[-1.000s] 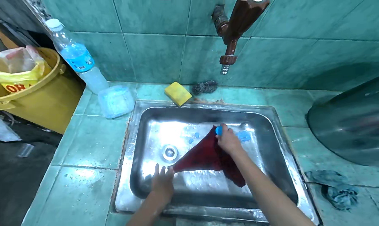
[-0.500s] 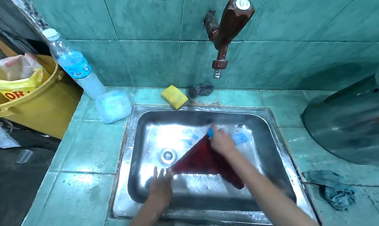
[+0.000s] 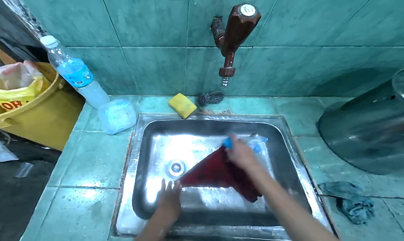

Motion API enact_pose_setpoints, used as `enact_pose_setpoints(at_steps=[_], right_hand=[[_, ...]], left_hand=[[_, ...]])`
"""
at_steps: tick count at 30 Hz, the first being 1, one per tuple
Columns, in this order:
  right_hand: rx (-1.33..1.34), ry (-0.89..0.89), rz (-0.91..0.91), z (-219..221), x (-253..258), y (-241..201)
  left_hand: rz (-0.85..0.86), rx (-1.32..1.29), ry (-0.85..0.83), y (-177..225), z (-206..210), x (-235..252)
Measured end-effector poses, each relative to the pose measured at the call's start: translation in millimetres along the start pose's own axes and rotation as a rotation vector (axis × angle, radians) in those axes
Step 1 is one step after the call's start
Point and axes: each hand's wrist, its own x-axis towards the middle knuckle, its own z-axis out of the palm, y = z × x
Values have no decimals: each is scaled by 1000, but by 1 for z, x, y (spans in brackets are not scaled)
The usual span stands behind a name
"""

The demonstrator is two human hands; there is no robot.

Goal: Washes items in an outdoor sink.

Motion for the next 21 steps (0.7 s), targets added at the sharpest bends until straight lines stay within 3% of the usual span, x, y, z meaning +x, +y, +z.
enact_pose_setpoints(at_steps=[2, 4, 6, 11, 14, 17, 19, 21], right_hand=[[-7, -206, -197, 44, -57, -57], [-79, -418, -366, 79, -81, -87], [-108, -382, -287, 74, -66, -71], [-69, -46, 88, 8, 10, 38], [-45, -37, -18, 32, -30, -13], [-46, -391, -330, 83, -88, -87], [-75, -395, -347, 85, -73, -79], [-68, -252, -197, 59, -32, -36]], left_hand=[[-1, 21, -4, 2, -2, 0], [4, 48, -3, 1, -3, 1], [3, 60, -4, 0, -3, 0], [2, 49, -2, 0, -3, -1], [-7, 35, 14, -1, 1, 1], [-9, 38, 19, 0, 2, -1], [-11, 66, 10, -1, 1, -1], [-8, 80, 8, -2, 2, -2]])
